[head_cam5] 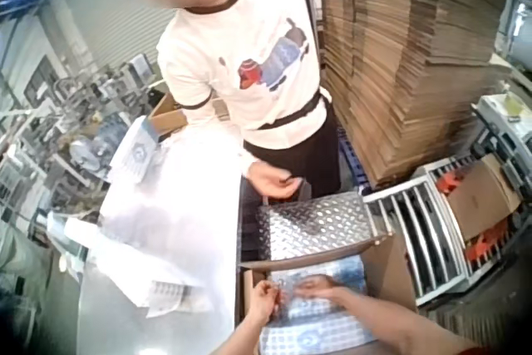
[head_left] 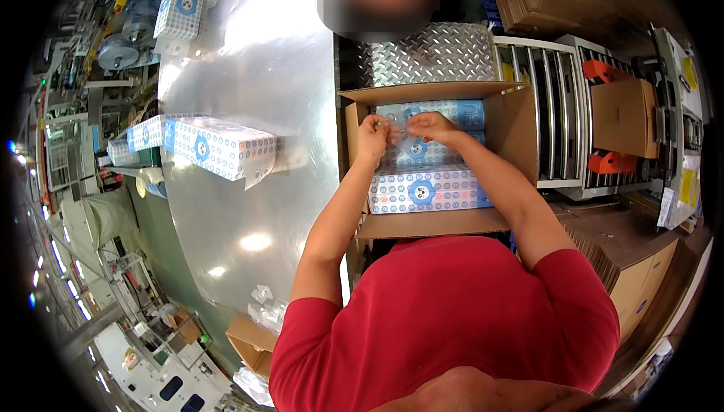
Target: The person packs boxes with blue rectangular products by placing the items inside, folding cardboard flaps, and pushing the boxes onto a conveyor belt.
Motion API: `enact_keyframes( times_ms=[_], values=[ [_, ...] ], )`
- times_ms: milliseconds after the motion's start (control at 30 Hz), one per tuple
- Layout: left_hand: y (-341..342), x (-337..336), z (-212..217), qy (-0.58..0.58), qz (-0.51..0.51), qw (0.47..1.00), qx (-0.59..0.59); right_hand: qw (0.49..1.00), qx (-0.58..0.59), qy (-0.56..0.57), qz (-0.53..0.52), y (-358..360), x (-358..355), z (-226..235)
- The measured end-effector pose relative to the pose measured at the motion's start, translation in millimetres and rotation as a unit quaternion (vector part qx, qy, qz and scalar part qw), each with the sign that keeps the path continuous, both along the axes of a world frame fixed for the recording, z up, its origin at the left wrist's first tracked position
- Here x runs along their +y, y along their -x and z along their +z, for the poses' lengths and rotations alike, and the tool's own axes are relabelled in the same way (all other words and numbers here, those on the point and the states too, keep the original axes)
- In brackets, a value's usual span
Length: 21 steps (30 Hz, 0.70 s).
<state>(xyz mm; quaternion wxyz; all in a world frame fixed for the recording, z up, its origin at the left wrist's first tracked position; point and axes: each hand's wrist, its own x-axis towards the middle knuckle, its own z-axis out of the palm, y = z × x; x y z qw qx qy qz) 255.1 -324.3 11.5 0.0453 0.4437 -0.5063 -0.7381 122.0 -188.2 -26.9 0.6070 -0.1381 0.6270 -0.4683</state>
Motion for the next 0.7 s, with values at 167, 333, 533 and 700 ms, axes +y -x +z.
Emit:
enact_keyframes(
  times_ms=[167,333,533,700],
  values=[
    [2,-4,-43,0.118,-0.051,0.991,-0.046,0.953,0.295,0.006,-0.060,4,15,-70],
    [-4,-4,-74,0.258,-0.204,0.937,-0.121,0.867,0.493,0.065,-0.036,-1,14,-51],
    [-17,10,-62,0.509,-0.368,0.762,-0.158,0.711,0.601,-0.043,0.361,-12,23,-54],
    [-60,-86,139,0.768,-0.136,0.613,-0.126,0.798,0.545,0.020,0.256,-8,25,-46]
  ],
)
